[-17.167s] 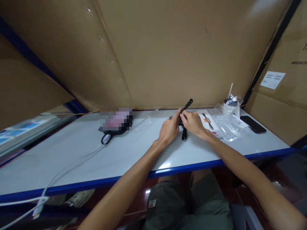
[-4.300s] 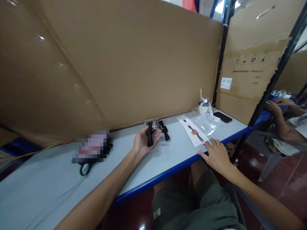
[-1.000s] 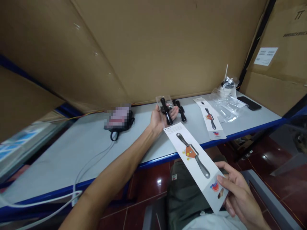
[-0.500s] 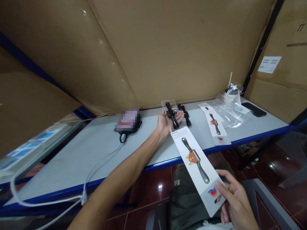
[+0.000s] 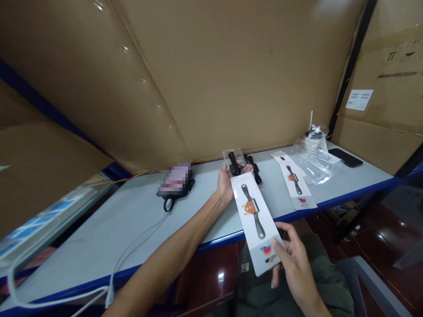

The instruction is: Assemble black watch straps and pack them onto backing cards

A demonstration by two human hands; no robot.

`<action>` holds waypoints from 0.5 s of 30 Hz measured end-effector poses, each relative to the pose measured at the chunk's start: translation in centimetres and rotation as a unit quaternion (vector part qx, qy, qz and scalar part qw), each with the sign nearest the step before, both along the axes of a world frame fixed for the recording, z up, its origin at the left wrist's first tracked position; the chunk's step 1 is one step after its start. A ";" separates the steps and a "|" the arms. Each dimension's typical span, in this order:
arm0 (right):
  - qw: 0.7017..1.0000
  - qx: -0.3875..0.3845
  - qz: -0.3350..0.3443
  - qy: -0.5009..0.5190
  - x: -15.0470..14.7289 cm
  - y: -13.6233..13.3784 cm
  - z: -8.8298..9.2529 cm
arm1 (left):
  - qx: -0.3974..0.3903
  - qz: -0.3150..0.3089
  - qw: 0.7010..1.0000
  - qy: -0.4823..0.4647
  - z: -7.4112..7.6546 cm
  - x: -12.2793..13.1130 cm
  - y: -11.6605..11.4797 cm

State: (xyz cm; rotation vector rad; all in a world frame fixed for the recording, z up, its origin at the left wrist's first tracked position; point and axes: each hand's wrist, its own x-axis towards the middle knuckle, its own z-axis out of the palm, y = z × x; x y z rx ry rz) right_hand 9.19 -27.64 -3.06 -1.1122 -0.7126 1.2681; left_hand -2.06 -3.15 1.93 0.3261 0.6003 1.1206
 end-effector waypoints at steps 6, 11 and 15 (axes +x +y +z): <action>0.997 0.065 0.004 -0.036 -0.9 4.3 2.5 | 0.019 -0.011 1.000 0.004 -0.4 -0.7 0.6; 0.984 0.100 -0.027 -0.142 -0.7 5.6 2.6 | -0.005 -0.004 1.000 -0.005 -0.6 -1.3 1.3; 0.890 0.217 -0.194 -0.350 -0.4 5.7 1.5 | -0.017 -0.003 1.000 -0.025 -0.5 -1.0 1.0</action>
